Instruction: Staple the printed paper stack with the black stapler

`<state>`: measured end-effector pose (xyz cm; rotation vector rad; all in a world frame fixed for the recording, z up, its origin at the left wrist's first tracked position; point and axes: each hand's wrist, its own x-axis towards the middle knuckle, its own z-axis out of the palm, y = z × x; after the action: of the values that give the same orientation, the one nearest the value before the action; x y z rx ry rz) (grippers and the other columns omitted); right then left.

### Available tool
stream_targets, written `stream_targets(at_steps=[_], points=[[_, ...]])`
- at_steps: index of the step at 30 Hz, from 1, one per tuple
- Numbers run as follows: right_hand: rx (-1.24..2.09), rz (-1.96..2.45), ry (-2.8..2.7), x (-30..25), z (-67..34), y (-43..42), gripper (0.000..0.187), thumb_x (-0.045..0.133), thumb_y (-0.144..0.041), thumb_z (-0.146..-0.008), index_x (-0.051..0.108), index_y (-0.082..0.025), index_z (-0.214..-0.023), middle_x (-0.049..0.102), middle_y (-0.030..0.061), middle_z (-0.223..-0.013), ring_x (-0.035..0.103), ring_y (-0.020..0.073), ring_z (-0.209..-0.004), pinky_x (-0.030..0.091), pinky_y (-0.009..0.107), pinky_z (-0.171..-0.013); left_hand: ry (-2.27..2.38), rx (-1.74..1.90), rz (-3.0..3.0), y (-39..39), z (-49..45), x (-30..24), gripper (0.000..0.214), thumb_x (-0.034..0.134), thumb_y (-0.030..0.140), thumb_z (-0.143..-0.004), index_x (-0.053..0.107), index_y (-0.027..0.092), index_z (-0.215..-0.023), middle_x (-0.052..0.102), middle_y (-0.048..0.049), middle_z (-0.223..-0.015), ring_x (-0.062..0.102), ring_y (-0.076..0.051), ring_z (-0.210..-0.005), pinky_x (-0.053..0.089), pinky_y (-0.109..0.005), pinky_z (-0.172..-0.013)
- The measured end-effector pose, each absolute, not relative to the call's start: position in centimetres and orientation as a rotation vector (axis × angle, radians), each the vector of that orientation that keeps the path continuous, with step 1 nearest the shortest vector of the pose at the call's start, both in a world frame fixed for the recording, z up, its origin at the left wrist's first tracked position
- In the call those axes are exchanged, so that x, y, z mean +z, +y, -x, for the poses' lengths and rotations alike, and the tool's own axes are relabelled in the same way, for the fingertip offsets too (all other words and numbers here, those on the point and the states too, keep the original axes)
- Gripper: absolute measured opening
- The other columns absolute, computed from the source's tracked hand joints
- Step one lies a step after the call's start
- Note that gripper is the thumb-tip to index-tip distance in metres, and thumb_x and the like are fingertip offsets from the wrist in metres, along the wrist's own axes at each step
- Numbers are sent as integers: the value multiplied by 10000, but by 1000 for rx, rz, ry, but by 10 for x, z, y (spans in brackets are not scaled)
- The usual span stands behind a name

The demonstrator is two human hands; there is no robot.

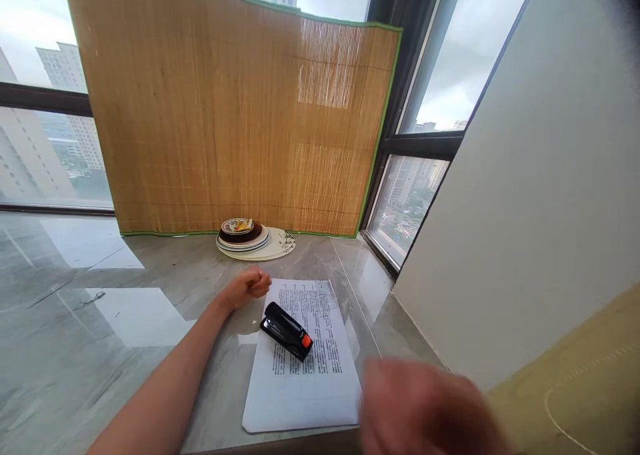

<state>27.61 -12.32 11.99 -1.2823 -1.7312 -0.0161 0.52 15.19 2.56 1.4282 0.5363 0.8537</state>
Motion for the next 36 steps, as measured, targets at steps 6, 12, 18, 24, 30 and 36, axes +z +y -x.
stream_targets(at_steps=[6,12,18,24,30,36], points=[[476,1441,-1795,66,-240,-35,541,872,-398,-685,632,-238,-1143,652,108,-1152,626,282,-988,538,399,-842,738,1049,-1717,159,-26,21,83,684,248,-782,748,197,-790,605,-10,-722,485,-151,-679,364,-233,-611],[543,1518,-2185,41,-237,-7,229,797,-331,-743,617,-210,-818,627,53,-920,576,227,-839,394,319,-724,775,778,-2413,163,-26,13,245,780,397,-819,816,265,-1023,690,-75,-1034,611,-230,-994,429,-339,-944],[547,1212,-2219,70,-269,51,193,814,-254,-733,632,-188,-720,557,-26,-767,498,140,-722,310,267,-684,733,798,-2307,166,-26,11,203,660,293,-898,806,235,-1026,688,-73,-1006,626,-221,-962,461,-327,-906],[790,1009,-2064,55,-298,120,219,776,-381,-795,692,-181,-765,522,-41,-742,501,139,-716,326,263,-685,830,872,-2284,169,-28,11,185,591,128,-805,765,188,-789,689,-50,-869,613,-211,-829,462,-305,-789],[790,966,-2049,34,-297,128,246,779,-417,-816,698,-188,-773,554,-29,-775,541,147,-742,368,266,-726,991,883,-2268,173,-27,8,199,574,90,-730,745,190,-743,670,-28,-810,595,-203,-784,429,-282,-734],[798,923,-2107,26,-292,131,234,773,-424,-834,743,-193,-853,565,-19,-777,554,151,-744,380,270,-721,1053,851,-2183,174,-26,13,310,565,106,-722,810,212,-880,729,-36,-899,635,-226,-864,457,-299,-794]])
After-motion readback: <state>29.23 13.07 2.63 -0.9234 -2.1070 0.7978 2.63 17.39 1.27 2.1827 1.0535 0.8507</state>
